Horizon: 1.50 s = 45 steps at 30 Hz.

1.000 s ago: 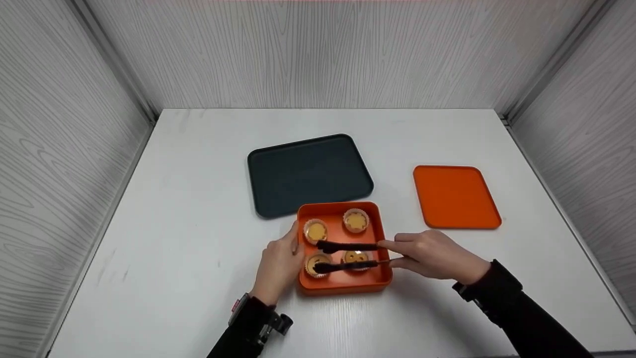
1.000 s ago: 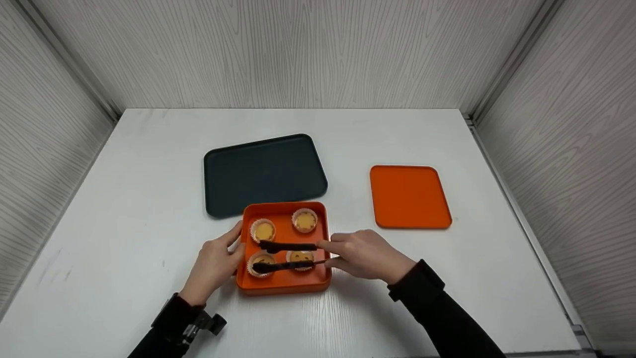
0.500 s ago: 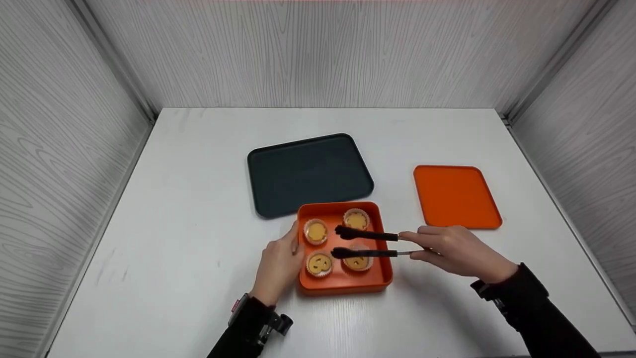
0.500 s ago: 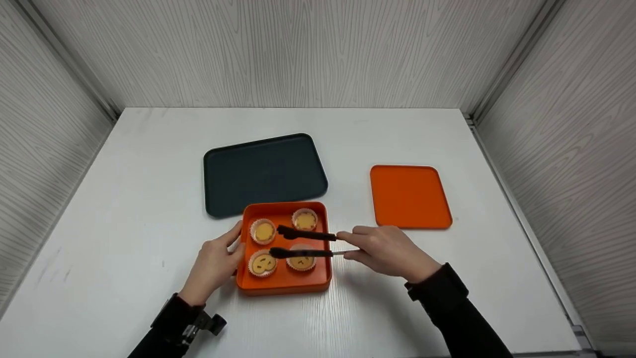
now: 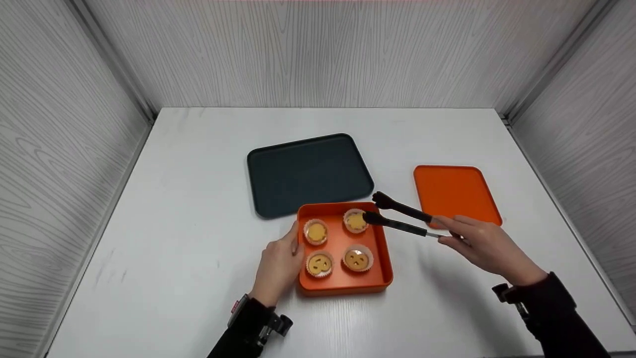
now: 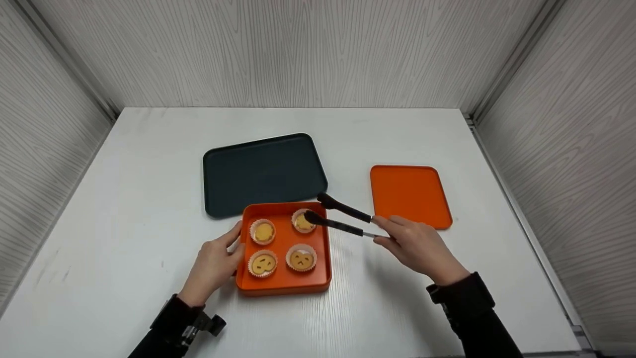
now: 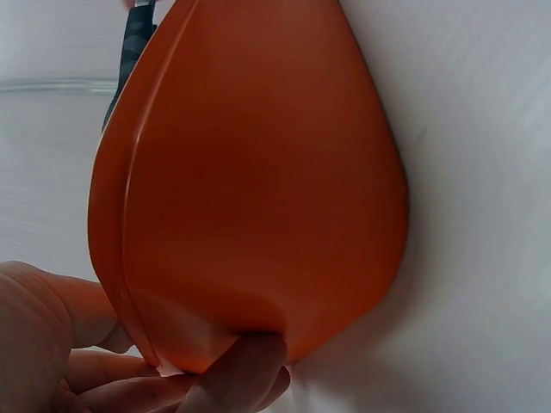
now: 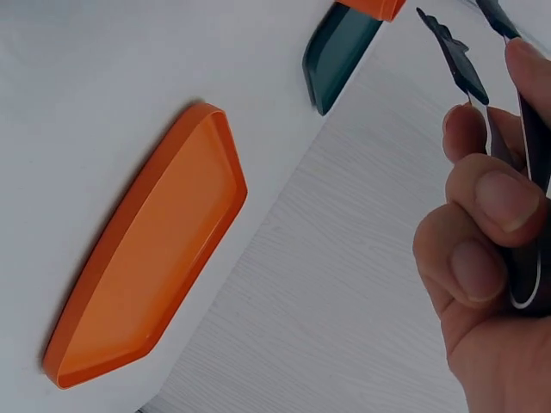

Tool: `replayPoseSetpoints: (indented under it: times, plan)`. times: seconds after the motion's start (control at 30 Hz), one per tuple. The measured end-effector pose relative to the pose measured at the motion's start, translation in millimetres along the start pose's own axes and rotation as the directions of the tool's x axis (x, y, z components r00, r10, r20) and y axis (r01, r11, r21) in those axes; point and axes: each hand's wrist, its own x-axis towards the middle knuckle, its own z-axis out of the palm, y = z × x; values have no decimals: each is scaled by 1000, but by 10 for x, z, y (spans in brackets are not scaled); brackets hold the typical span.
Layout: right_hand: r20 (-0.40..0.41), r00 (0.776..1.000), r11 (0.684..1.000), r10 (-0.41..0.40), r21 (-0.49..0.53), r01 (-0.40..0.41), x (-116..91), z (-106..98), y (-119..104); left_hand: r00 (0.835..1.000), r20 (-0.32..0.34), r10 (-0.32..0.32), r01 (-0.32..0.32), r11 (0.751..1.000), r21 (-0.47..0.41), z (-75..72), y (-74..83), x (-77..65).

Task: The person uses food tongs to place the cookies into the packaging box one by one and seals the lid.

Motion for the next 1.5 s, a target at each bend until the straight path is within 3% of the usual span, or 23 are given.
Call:
replayPoseSetpoints:
  times: [0.27, 0.57, 0.83, 1.07, 1.23, 1.5]
  plan:
    - [-73, 986, 986, 147, -71, -152, -14, 118, -11, 1000, 9, -14, 14, 1000, -7, -1, -3, 3]
    - [-79, 931, 932, 356, -51, -360, 9, 340, -50, 1000, 5, 6, -6, 1000, -13, -7, -2, 1]
    - [-60, 912, 910, 406, -70, -409, 34, 502, -101, 1000, 5, -4, 4, 1000, -4, -5, 0, 2]
    - [-5, 862, 860, 506, -75, -505, 46, 608, -161, 1000, 11, -13, 13, 1000, 0, -10, 5, 4]
    - [15, 839, 836, 545, -85, -542, 40, 666, -189, 999, 19, -35, 35, 999, -10, -8, 12, 4]
    - [55, 835, 831, 547, -159, -534, 57, 713, -246, 1000, 6, -25, 25, 1000, -3, 0, 10, -3]
